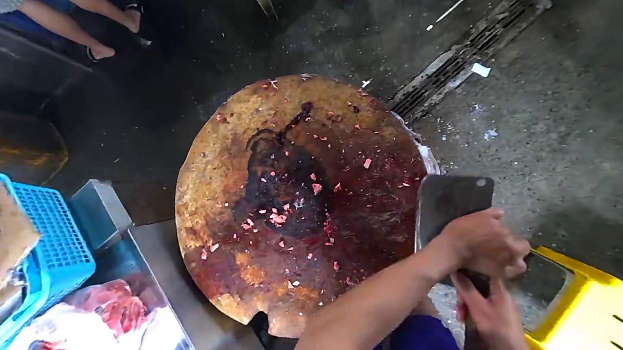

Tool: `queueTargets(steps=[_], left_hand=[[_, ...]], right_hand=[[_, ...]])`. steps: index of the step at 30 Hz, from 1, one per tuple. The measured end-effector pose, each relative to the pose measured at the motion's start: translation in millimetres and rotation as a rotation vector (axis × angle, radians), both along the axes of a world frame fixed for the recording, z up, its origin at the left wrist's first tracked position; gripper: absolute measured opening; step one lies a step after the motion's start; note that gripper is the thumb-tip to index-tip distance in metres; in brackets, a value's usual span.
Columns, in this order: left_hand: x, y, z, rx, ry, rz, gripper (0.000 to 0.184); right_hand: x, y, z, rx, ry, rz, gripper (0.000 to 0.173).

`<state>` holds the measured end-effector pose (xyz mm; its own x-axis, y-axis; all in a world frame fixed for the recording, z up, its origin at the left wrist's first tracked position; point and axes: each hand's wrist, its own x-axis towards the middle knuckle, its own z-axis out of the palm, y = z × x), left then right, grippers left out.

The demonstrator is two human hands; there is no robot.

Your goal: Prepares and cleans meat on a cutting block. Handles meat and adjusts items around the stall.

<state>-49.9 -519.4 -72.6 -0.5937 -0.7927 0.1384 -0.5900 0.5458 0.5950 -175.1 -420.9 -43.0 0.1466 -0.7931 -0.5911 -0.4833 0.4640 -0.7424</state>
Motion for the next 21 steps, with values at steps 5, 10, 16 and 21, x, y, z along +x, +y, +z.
queueTargets(steps=[5, 10, 16, 21], left_hand=[[38.3, -33.6, 1.4, 0.027, -0.001, 0.115, 0.033], [81.8, 33.4, -8.6, -0.126, 0.042, 0.382, 0.029], [34.6, -21.4, 7.4, 0.06, 0.101, 0.177, 0.029], [97.4, 74.1, -1.6, -0.025, 0.001, 0.51, 0.026]], right_hand=[[33.2, -47.0, -3.7, -0.056, 0.218, 0.136, 0.046], [60.8, -19.1, -2.9, -0.114, 0.186, 0.418, 0.045], [28.3, -40.5, 7.0, -0.086, 0.175, 0.166, 0.041], [70.0, -3.9, -7.6, -0.116, 0.121, 0.56, 0.043]])
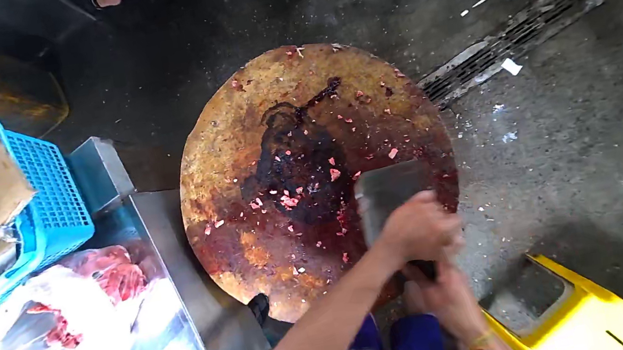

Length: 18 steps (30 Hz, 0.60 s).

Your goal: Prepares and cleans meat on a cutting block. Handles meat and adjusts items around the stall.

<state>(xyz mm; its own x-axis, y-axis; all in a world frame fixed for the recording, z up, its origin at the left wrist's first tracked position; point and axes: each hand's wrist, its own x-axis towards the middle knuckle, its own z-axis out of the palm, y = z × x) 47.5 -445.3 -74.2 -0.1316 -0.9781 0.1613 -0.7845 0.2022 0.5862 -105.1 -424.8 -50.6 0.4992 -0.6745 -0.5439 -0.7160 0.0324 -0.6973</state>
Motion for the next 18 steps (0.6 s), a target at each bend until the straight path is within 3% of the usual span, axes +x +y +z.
queueTargets(steps=[2, 4, 8, 10, 12, 15, 18], left_hand=[[13.1, 31.6, -5.3, -0.058, -0.087, 0.159, 0.027], [1.0, 23.1, -3.0, -0.027, -0.061, 0.119, 0.028], [-63.9, -75.3, 9.5, 0.085, 0.125, -0.251, 0.029], [-57.9, -117.0, 16.4, 0.096, 0.099, -0.337, 0.029], [-28.4, -118.6, 18.0, 0.111, 0.096, -0.278, 0.031], [3.2, -80.2, 7.3, -0.075, 0.086, 0.018, 0.029], [-5.1, -84.4, 3.6, -0.085, 0.063, 0.134, 0.028]], right_hand=[[12.7, 8.2, 1.4, 0.04, 0.07, 0.15, 0.051], [2.5, 4.9, 9.0, 0.043, 0.067, 0.095, 0.046], [-44.4, -28.0, 22.7, 0.015, 0.068, -0.318, 0.041], [-34.8, -57.2, 21.7, 0.016, 0.105, -0.384, 0.042], [-14.9, -73.1, 17.1, -0.007, 0.098, -0.266, 0.036], [10.5, -79.2, 20.7, -0.039, 0.134, 0.023, 0.038], [-1.0, -100.7, 21.3, -0.011, 0.146, 0.111, 0.039]])
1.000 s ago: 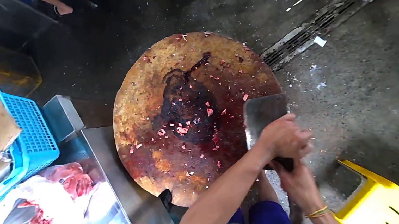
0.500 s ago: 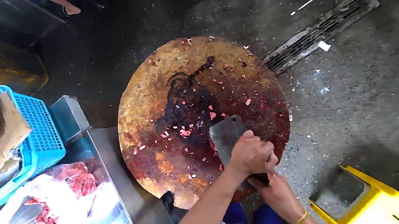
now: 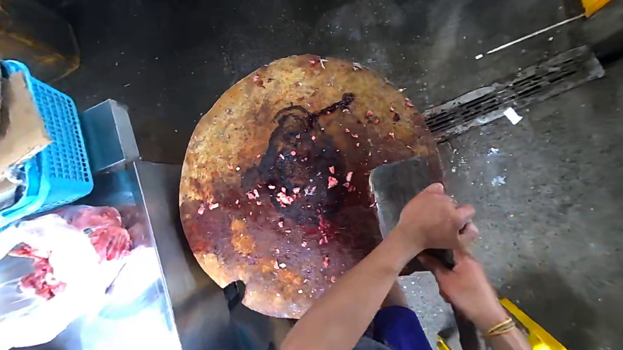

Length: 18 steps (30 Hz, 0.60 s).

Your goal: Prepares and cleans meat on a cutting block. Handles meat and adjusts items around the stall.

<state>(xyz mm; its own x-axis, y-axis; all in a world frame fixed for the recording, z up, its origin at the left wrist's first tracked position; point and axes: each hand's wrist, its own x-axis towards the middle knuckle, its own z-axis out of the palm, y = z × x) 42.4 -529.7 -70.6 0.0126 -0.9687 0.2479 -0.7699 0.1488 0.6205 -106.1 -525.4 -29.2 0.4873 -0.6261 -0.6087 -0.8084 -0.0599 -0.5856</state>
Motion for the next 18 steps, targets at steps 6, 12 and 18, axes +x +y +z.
queueTargets(steps=[6, 12, 18], left_hand=[[-2.3, -61.1, 8.9, 0.139, -0.01, -0.125, 0.031], [10.7, 32.1, -6.3, -0.011, -0.077, 0.299, 0.026], [8.2, -54.3, 5.7, 0.067, 0.023, 0.027, 0.027]], right_hand=[[-2.3, -41.7, -7.0, 0.023, -0.074, -0.107, 0.036], [18.1, -9.8, -5.2, 0.051, -0.028, 0.24, 0.047], [7.2, -53.4, -6.2, -0.012, -0.076, 0.022, 0.04]])
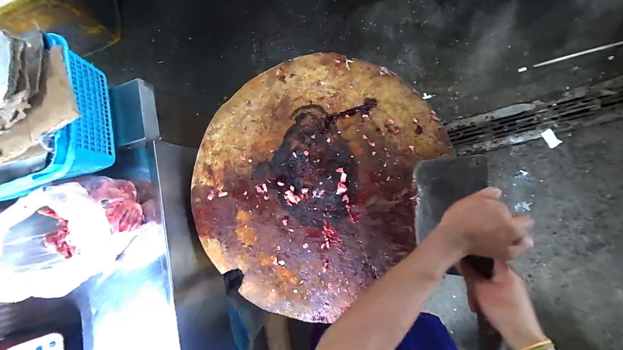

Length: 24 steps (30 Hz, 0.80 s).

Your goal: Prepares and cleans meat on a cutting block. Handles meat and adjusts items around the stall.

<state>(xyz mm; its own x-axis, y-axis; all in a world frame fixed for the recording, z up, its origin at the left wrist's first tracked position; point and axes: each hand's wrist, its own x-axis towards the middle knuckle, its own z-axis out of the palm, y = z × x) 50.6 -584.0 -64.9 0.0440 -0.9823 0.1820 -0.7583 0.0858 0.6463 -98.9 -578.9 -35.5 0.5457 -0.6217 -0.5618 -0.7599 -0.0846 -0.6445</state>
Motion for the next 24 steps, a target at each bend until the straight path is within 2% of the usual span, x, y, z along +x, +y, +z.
queueTargets(steps=[2, 4, 6, 8, 10, 12, 14, 16, 18, 20, 22, 24], left_hand=[[7.8, 47.4, -6.8, -0.087, -0.053, 0.195, 0.022], [10.3, 102.9, -14.6, -0.074, -0.143, 0.414, 0.021], [6.5, 130.1, -16.6, -0.024, -0.164, 0.498, 0.023], [1.2, 113.0, -10.0, 0.021, -0.103, 0.455, 0.021], [3.6, 62.3, -3.1, 0.072, -0.035, 0.283, 0.02], [2.4, 3.9, 6.3, 0.122, -0.008, 0.043, 0.025], [23.0, -25.5, 9.8, 0.101, -0.038, -0.073, 0.029], [37.8, -3.9, 5.9, 0.041, -0.036, 0.032, 0.027], [47.4, 49.5, 0.4, 0.026, -0.053, 0.252, 0.022], [44.3, 102.6, -8.9, 0.006, -0.15, 0.467, 0.02], [35.0, 124.3, -13.8, -0.01, -0.18, 0.484, 0.023], [21.3, 107.4, -8.5, 0.032, -0.12, 0.326, 0.023]], right_hand=[[12.9, 19.8, -1.6, 0.044, 0.015, 0.143, 0.041], [25.1, 44.3, -4.7, 0.069, 0.05, 0.334, 0.046], [27.7, 59.0, -2.1, 0.08, 0.105, 0.432, 0.051], [21.6, 51.5, 7.6, 0.047, 0.073, 0.36, 0.05], [16.8, 30.3, 10.5, -0.025, 0.005, 0.203, 0.046], [10.8, 4.8, 13.5, -0.062, 0.098, 0.059, 0.049], [26.8, -15.0, 6.8, -0.082, 0.197, 0.015, 0.051], [43.5, -7.5, 5.4, -0.097, 0.186, 0.08, 0.048], [60.6, 17.0, 4.7, -0.081, 0.099, 0.22, 0.047], [66.8, 40.9, 1.0, -0.015, 0.121, 0.373, 0.051], [57.9, 59.1, 0.4, 0.081, 0.159, 0.367, 0.055], [37.8, 59.5, 5.3, 0.122, 0.139, 0.215, 0.05]])
